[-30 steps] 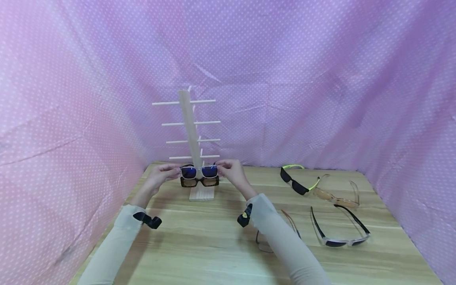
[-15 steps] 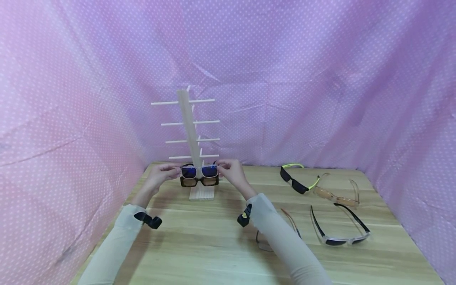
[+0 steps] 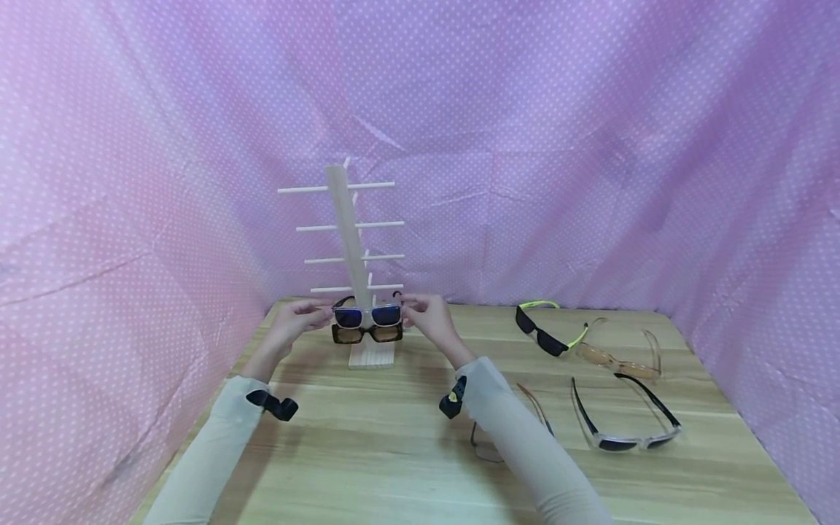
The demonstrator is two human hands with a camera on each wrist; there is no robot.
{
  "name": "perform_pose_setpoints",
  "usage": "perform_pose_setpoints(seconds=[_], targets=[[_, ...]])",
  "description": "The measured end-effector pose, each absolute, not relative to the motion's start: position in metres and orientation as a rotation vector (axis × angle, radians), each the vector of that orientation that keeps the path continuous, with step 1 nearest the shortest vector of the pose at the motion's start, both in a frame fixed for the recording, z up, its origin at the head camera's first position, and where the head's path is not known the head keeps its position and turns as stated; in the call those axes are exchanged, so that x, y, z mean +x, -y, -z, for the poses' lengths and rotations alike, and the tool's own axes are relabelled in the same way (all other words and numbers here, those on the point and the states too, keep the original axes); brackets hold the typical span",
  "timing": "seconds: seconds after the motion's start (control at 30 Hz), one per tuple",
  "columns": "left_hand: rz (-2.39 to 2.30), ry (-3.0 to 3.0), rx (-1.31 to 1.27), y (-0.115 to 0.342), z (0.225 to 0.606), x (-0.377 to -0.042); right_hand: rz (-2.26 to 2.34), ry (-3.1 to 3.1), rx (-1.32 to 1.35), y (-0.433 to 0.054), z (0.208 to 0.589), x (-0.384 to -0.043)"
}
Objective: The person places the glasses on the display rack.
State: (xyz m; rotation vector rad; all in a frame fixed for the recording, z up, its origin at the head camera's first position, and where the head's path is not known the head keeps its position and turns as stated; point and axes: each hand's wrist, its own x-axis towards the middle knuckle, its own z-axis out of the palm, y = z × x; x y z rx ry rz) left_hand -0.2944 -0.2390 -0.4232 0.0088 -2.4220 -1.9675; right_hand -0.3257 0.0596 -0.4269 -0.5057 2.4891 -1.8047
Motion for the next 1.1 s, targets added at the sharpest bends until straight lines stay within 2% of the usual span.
perform_pose_setpoints(seconds=[1.1], targets=[[2.008,2.383,-0.056,0.240,0.424,-0.282,1.775,-2.435,-0.580,-0.085,0.422,-0.316]])
